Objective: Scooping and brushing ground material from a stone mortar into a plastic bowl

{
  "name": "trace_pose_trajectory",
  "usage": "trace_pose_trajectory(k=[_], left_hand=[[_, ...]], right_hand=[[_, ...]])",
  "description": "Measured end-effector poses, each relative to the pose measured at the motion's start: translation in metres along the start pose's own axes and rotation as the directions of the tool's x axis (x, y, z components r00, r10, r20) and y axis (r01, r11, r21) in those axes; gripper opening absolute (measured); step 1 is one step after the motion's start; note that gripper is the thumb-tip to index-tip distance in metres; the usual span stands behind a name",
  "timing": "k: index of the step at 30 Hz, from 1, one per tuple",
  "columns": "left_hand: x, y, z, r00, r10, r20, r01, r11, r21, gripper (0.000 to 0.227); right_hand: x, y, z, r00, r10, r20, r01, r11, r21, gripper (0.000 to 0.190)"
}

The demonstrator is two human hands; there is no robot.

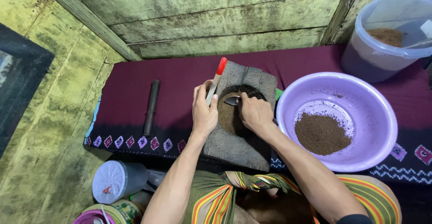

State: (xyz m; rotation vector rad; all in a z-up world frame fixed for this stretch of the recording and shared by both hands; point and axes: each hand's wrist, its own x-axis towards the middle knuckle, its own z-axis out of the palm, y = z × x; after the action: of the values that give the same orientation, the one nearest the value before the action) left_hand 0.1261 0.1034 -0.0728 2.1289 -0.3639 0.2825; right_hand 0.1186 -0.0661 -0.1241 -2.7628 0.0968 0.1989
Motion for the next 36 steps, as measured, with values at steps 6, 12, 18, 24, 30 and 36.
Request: trace_pose_trajectory(k=[6,12,18,24,30,36], left_hand=[[0.001,0.007,-0.001,1.0,-0.018,0.025,0.017,1.0,0.019,0.043],[0.003,-0.002,0.003,0.999,-0.035,0.024,0.034,0.999,0.032,0.044],[0.004,-0.003,0.003,0.999,-0.035,0.033,0.034,0.999,0.023,0.046],[0.002,0.002,0.002,1.0,-0.002,0.011,0.002,1.0,0.023,0.046],[0.001,0.001,0.003,1.0,0.016,0.008,-0.016,1.0,0.003,0.046],[0.001,-0.006,0.005,1.0,0.023,-0.003,-0.023,1.0,0.005,0.046]], right_hand=[[0.006,0.009,0.012,0.989,-0.146,-0.009,0.146,0.989,0.025,0.047],[-0.021,-0.007,-0.016,0.954,-0.245,0.175,0.26,0.963,-0.068,0.044],[-0.002,0.015,0.003,0.97,-0.212,0.115,0.213,0.977,0.008,0.045],[0.001,0.005,-0.001,0.999,-0.043,0.025,0.041,0.996,0.08,0.054],[-0.012,-0.004,0.007,0.987,-0.14,0.077,0.138,0.99,0.04,0.056],[-0.041,-0.014,-0.028,0.948,-0.202,0.245,0.226,0.971,-0.075,0.054]])
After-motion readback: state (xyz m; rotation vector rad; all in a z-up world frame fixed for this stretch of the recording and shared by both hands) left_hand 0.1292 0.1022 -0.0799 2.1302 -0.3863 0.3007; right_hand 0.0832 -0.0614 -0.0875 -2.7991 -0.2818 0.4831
